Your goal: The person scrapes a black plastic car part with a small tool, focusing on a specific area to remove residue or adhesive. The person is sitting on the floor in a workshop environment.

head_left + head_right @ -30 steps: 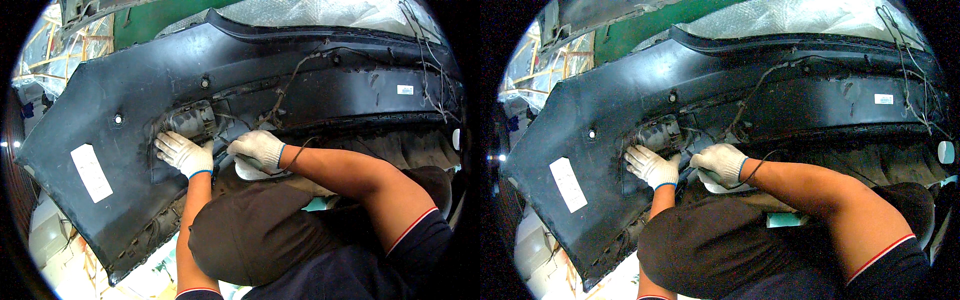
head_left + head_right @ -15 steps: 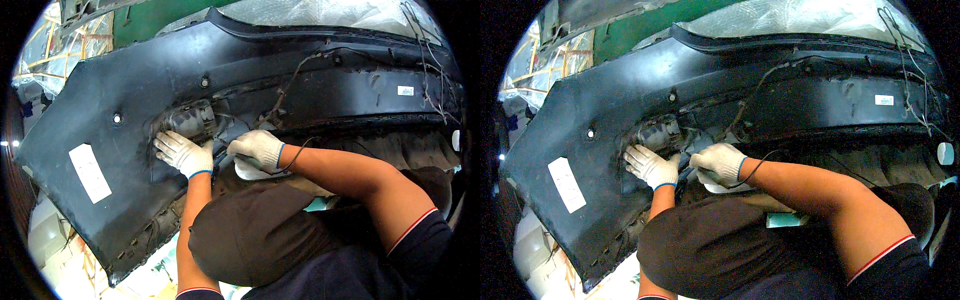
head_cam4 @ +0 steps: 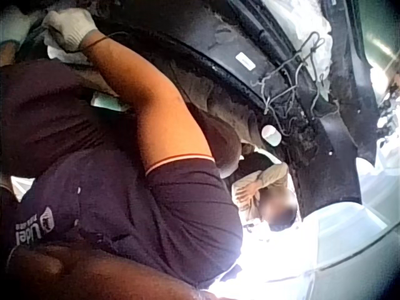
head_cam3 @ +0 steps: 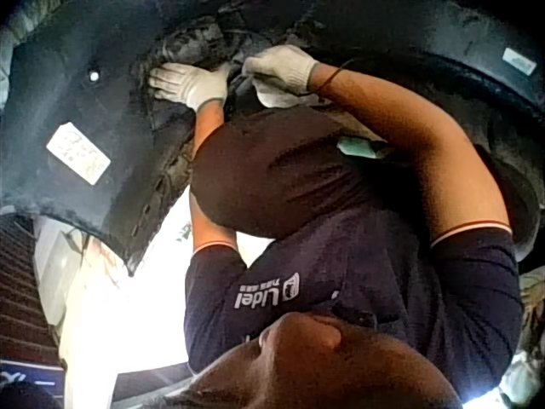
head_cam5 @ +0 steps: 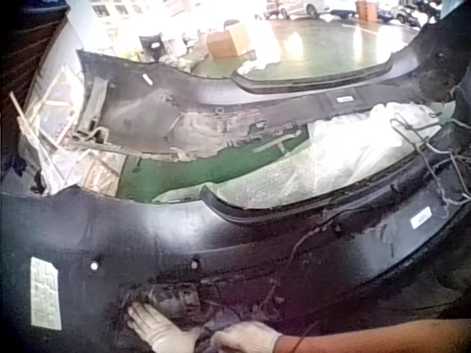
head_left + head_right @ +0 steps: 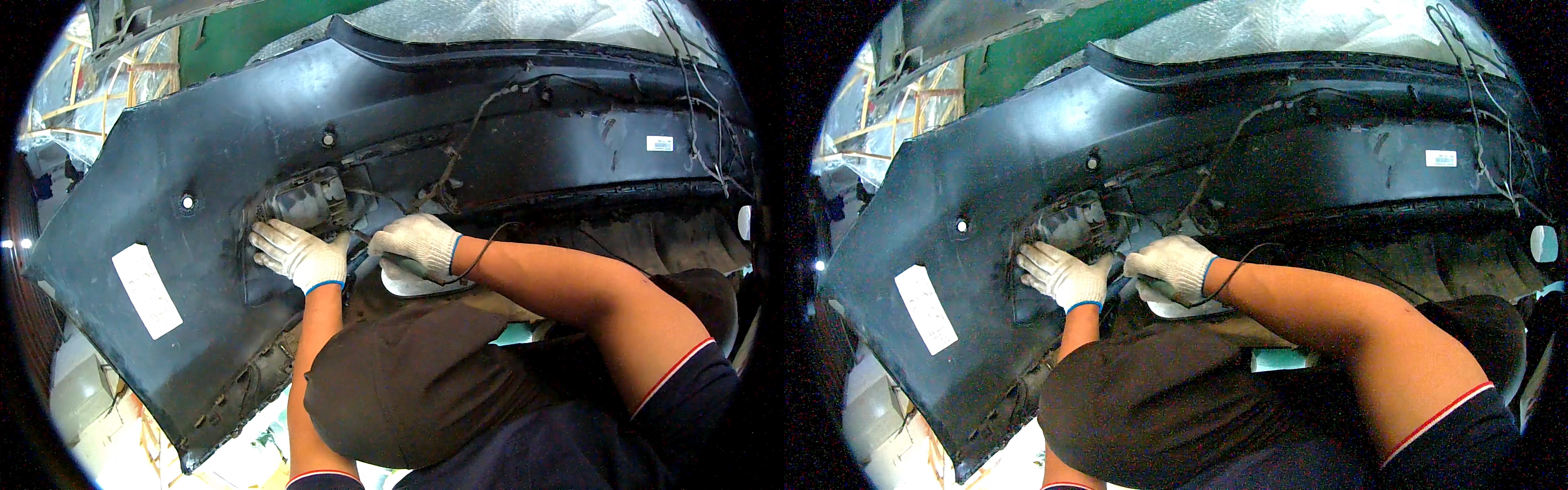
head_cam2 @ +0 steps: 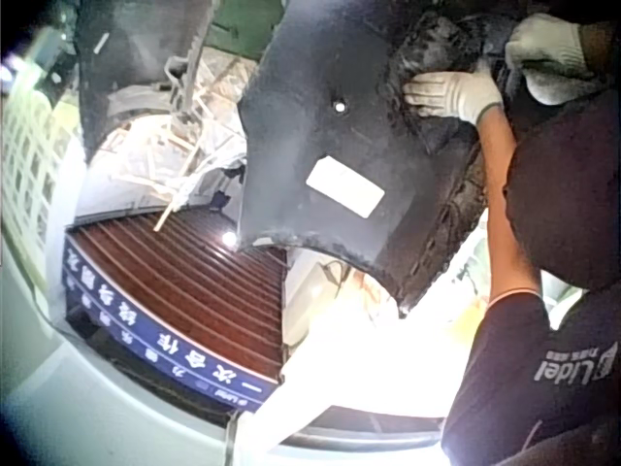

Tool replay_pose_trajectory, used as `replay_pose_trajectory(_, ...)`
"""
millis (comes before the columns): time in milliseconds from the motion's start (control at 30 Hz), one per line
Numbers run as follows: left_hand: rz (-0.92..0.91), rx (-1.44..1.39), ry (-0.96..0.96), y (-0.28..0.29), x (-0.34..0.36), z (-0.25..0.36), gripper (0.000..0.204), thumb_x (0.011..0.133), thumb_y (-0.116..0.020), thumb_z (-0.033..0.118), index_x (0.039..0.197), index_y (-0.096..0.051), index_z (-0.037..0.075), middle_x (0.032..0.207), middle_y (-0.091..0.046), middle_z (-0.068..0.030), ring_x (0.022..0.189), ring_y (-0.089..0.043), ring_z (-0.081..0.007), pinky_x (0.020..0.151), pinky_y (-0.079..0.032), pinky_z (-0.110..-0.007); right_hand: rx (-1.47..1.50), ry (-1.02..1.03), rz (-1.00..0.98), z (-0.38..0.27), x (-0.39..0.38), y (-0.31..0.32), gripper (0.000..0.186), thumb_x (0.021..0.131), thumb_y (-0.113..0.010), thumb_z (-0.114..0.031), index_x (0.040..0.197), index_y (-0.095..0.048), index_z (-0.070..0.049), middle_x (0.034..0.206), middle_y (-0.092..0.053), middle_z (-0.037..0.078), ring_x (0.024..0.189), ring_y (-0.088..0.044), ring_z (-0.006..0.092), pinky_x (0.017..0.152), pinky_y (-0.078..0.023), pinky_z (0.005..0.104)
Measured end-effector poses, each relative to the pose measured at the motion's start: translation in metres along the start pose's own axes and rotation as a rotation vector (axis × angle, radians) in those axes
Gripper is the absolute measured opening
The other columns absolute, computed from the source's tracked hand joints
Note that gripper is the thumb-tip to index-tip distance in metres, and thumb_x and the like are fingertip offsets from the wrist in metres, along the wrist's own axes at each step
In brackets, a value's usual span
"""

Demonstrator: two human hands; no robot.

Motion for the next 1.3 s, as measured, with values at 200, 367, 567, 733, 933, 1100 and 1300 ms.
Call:
replay_pose_trajectory(200, 0.002, 0.001, 0.006, -0.003, 0.000, 0.001, 0.153, 0.065, -0.091, 0.073, 0.166, -0.015, -0.014, 0.177, -0.007, -0.0318, 0.166, -0.003, -0.0492, 0.133, -0.009, -0.064, -0.021, 0.010, 0.012, -0.008, -0.002, 0.004, 0.036, 0.089, -0.077, -0.023, 0.123, -0.067, -0.015, 0.099, -0.076, 0.017, 0.095, -0.073, 0.0443, 0.081, -0.057, 0.0554)
replay_pose_trajectory(367, 0.031, 0.007, -0.001, -0.005, 0.001, 0.000, 0.153, 0.065, -0.091, 0.073, 0.165, -0.015, -0.014, 0.177, -0.008, -0.0315, 0.166, -0.003, -0.0490, 0.133, -0.011, -0.064, -0.077, -0.018, -0.054, -0.007, -0.004, 0.011, 0.032, 0.092, -0.074, -0.025, 0.122, -0.068, -0.015, 0.100, -0.076, 0.017, 0.097, -0.073, 0.0440, 0.082, -0.058, 0.0556)
replay_pose_trajectory(567, 0.048, -0.021, -0.005, -0.006, 0.002, -0.001, 0.153, 0.064, -0.092, 0.072, 0.165, -0.016, -0.014, 0.176, -0.009, -0.0314, 0.166, -0.003, -0.0489, 0.133, -0.011, -0.064, -0.033, 0.010, 0.004, -0.002, -0.004, 0.008, 0.028, 0.095, -0.070, -0.024, 0.122, -0.068, -0.016, 0.101, -0.076, 0.017, 0.097, -0.073, 0.0447, 0.081, -0.057, 0.0560)
replay_pose_trajectory(733, 0.064, -0.022, -0.009, -0.005, 0.002, 0.001, 0.152, 0.064, -0.093, 0.070, 0.164, -0.016, -0.014, 0.176, -0.011, -0.0314, 0.166, -0.004, -0.0492, 0.132, -0.011, -0.065, -0.049, 0.010, 0.000, 0.002, -0.002, 0.005, 0.026, 0.096, -0.070, -0.026, 0.120, -0.068, -0.015, 0.100, -0.076, 0.018, 0.096, -0.073, 0.0451, 0.080, -0.056, 0.0568)
replay_pose_trajectory(933, 0.042, -0.050, -0.022, -0.003, -0.001, -0.002, 0.154, 0.063, -0.093, 0.069, 0.165, -0.014, -0.014, 0.176, -0.011, -0.0318, 0.166, -0.004, -0.0493, 0.133, -0.009, -0.065, -0.042, -0.060, -0.058, -0.002, 0.000, 0.005, 0.029, 0.093, -0.072, -0.027, 0.120, -0.067, -0.016, 0.098, -0.075, 0.019, 0.095, -0.073, 0.0455, 0.079, -0.056, 0.0564)
replay_pose_trajectory(1100, 0.049, -0.061, -0.029, -0.008, 0.000, -0.001, 0.155, 0.063, -0.093, 0.072, 0.165, -0.013, -0.014, 0.176, -0.008, -0.0328, 0.166, -0.002, -0.0500, 0.133, -0.007, -0.065, -0.046, -0.051, -0.002, 0.007, -0.003, 0.003, 0.032, 0.089, -0.076, -0.020, 0.120, -0.066, -0.018, 0.095, -0.075, 0.014, 0.094, -0.074, 0.0417, 0.080, -0.057, 0.0527)
replay_pose_trajectory(1300, 0.051, -0.039, -0.010, -0.008, 0.001, 0.001, 0.156, 0.062, -0.093, 0.073, 0.165, -0.012, -0.014, 0.176, -0.007, -0.0330, 0.166, -0.001, -0.0500, 0.133, -0.007, -0.064, -0.029, -0.055, -0.021, 0.007, -0.003, 0.002, 0.031, 0.093, -0.074, -0.025, 0.122, -0.066, -0.018, 0.101, -0.076, 0.017, 0.097, -0.073, 0.0446, 0.081, -0.056, 0.0556)
Point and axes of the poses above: each hand's wrist, its own x-axis towards the middle knuckle, its own y-axis out of the back of the hand, z = x × y, the point moved 3 cm from there along x, towards the middle knuckle
